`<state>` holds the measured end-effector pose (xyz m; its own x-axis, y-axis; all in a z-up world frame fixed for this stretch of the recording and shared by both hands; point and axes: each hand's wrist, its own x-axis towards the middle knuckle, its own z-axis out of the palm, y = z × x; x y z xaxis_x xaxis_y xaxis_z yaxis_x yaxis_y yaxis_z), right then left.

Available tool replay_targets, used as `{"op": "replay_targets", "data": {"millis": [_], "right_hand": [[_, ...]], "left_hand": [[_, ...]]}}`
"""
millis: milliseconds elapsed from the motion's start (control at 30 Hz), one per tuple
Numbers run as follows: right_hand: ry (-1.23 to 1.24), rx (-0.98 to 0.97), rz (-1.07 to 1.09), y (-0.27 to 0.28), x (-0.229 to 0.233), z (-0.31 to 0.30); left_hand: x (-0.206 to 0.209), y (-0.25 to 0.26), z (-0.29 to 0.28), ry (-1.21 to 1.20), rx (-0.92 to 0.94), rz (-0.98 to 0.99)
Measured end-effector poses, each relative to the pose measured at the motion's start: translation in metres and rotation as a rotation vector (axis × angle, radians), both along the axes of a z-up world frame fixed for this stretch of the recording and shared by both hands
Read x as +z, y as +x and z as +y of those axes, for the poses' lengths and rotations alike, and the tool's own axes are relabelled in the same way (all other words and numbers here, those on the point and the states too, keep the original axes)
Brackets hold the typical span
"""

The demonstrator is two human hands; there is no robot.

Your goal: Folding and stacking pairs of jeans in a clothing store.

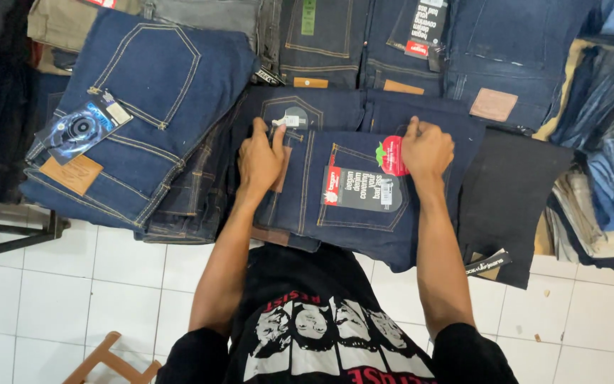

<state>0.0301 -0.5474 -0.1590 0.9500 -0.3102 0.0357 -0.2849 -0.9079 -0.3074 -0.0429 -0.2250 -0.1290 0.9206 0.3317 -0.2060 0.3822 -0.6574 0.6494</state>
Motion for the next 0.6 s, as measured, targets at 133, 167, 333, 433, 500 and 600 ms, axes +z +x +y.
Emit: {"op": "replay_targets", "data": {"millis": [133, 167, 333, 433, 500, 600], "right_hand": [[-0.028, -0.057, 0.032, 0.008, -0.006, 0.002], [0.012, -0.062, -0.003, 0.002, 0.000, 0.004], [0.195, -0.053, 0.095, -0.044, 0.041, 0.005], [0.127, -0.126, 0.231, -0.060, 0.031, 0.010], [0.090, -0.163, 0.246, -0.059, 0.026, 0.017], [0.087, -0.134, 0.214, -0.056, 0.028, 0.013]], "left_hand": [[-0.006, 0.001, 0.001, -0.054, 0.029, -0.040], [-0.010, -0.001, 0.002, -0.069, 0.032, -0.067], [-0.010, -0.015, 0.008, -0.104, 0.051, 0.040], [-0.016, -0.021, 0.006, -0.100, 0.012, 0.073], [-0.022, -0.023, 0.009, -0.087, -0.002, 0.061], [-0.013, -0.024, 0.009, -0.129, -0.010, 0.012]]}}
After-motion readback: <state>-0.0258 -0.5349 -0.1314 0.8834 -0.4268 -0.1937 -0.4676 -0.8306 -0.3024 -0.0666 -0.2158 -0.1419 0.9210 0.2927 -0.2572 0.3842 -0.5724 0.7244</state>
